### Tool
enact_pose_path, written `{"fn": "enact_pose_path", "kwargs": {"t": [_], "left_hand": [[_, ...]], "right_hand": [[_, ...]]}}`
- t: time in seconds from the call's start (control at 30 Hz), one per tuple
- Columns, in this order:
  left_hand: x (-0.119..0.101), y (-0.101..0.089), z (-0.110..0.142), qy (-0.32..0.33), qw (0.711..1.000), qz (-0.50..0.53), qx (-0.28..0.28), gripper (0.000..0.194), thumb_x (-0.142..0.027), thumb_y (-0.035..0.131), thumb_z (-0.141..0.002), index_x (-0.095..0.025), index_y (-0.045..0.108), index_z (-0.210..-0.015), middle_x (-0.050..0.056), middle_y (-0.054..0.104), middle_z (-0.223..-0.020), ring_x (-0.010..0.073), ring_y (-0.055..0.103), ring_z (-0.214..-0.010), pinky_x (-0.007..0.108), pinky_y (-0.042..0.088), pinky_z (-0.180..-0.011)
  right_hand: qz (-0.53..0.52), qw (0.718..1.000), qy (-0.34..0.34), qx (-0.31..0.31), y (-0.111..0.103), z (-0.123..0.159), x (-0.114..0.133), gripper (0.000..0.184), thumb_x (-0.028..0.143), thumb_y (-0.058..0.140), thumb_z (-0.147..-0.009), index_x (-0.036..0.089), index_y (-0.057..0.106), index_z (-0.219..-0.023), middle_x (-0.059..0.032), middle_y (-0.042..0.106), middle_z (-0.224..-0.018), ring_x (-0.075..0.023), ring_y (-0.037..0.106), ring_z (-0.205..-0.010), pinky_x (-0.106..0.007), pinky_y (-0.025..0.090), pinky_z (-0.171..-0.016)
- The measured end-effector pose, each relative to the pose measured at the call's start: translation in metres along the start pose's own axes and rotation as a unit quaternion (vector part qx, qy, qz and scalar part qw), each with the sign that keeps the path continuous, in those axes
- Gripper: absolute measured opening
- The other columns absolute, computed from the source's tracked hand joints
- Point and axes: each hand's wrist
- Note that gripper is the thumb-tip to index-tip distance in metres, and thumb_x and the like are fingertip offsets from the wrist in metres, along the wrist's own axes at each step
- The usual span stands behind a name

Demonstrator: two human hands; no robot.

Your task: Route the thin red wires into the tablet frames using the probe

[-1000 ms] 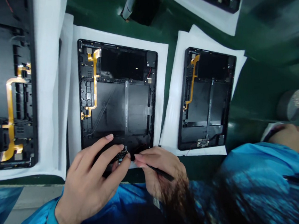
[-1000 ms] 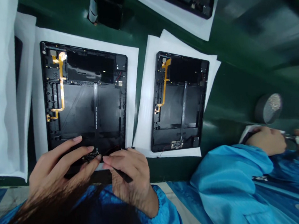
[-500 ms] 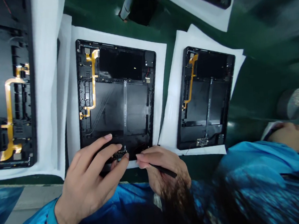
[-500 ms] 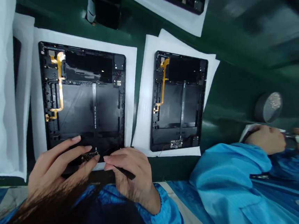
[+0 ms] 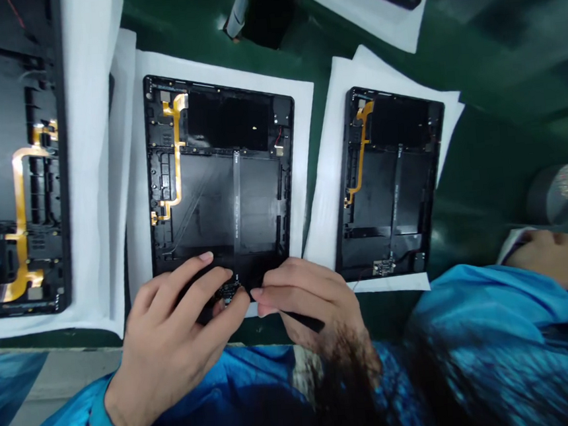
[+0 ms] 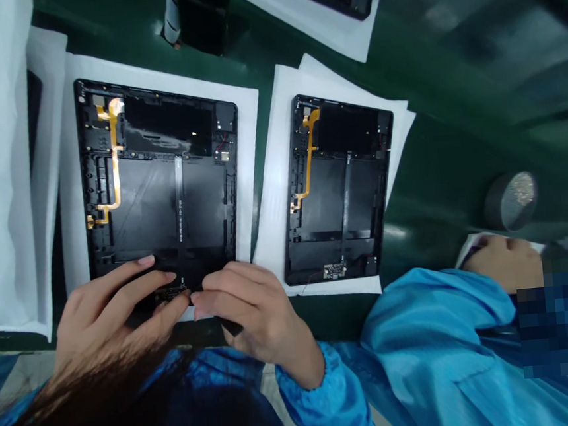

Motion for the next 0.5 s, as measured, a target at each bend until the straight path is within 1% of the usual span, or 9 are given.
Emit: {"fn": "enact_pose_path", "kwargs": {"t": [0.07, 0.1, 0.23, 0.33, 0.43, 0.5], "left_hand": [[0.0, -0.0002, -0.0008, -0.004, 1.0, -0.002, 0.005, 0.033, -0.016, 0.042, -0.109, -0.031, 0.071, -0.115, -0.009, 0.059, -0.127, 0.0194, 0.056, -0.129, 0.04, 0.055, -0.079], [0.0001, -0.0003, -0.0008, -0.007, 1.0, -0.001, 0.007, 0.033, -0.017, 0.042, -0.11, -0.032, 0.071, -0.115, -0.01, 0.058, -0.128, 0.0194, 0.056, -0.129, 0.04, 0.055, -0.079], [0.001, -0.001, 0.0001, -0.017, 1.0, 0.008, 0.004, 0.033, -0.017, 0.042, -0.109, -0.032, 0.07, -0.116, -0.01, 0.056, -0.13, 0.0188, 0.056, -0.129, 0.042, 0.054, -0.079], [0.0016, -0.0019, 0.0006, -0.013, 1.0, 0.012, 0.004, 0.033, -0.015, 0.042, -0.108, -0.031, 0.07, -0.116, -0.008, 0.058, -0.128, 0.0192, 0.057, -0.127, 0.043, 0.054, -0.077], [0.0022, -0.0027, 0.0009, -0.01, 1.0, 0.01, 0.01, 0.034, -0.016, 0.041, -0.108, -0.033, 0.07, -0.116, -0.008, 0.059, -0.127, 0.019, 0.057, -0.126, 0.042, 0.056, -0.077], [0.0026, -0.0028, 0.0011, -0.012, 1.0, 0.005, 0.012, 0.034, -0.018, 0.041, -0.108, -0.034, 0.07, -0.115, -0.009, 0.059, -0.127, 0.0188, 0.057, -0.126, 0.041, 0.057, -0.078]], "right_hand": [[-0.031, 0.999, 0.001, 0.03, -0.0072, -0.0054, -0.0037, 0.012, 0.009, 0.063, -0.093, 0.017, 0.07, -0.097, -0.006, 0.074, -0.087, -0.0165, 0.07, -0.073, -0.031, 0.062, -0.066], [-0.043, 0.998, -0.003, 0.034, -0.0098, -0.0073, -0.0051, 0.014, 0.007, 0.061, -0.094, 0.018, 0.069, -0.096, -0.0058, 0.073, -0.087, -0.0162, 0.07, -0.075, -0.031, 0.062, -0.068], [-0.053, 0.998, -0.013, 0.018, -0.0123, -0.0093, -0.0087, 0.018, 0.007, 0.053, -0.099, 0.019, 0.067, -0.098, -0.002, 0.069, -0.081, -0.0145, 0.066, -0.073, -0.032, 0.059, -0.065], [-0.053, 0.998, -0.012, 0.01, -0.0109, -0.0084, -0.0089, 0.02, 0.009, 0.05, -0.101, 0.02, 0.066, -0.098, -0.0016, 0.069, -0.079, -0.0145, 0.066, -0.072, -0.032, 0.058, -0.063], [-0.039, 0.999, -0.002, -0.004, -0.0106, -0.0084, -0.0069, 0.02, 0.005, 0.055, -0.095, 0.02, 0.067, -0.097, -0.0015, 0.07, -0.081, -0.0158, 0.067, -0.074, -0.033, 0.059, -0.063], [-0.031, 0.999, 0.01, -0.011, -0.0105, -0.0083, -0.005, 0.024, 0.001, 0.056, -0.092, 0.021, 0.067, -0.098, -0.001, 0.071, -0.082, -0.0162, 0.069, -0.075, -0.033, 0.06, -0.064]]}}
Point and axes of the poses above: each hand's wrist, its own z-axis away from the middle knuckle, its own y-axis out of the palm, x = y × z
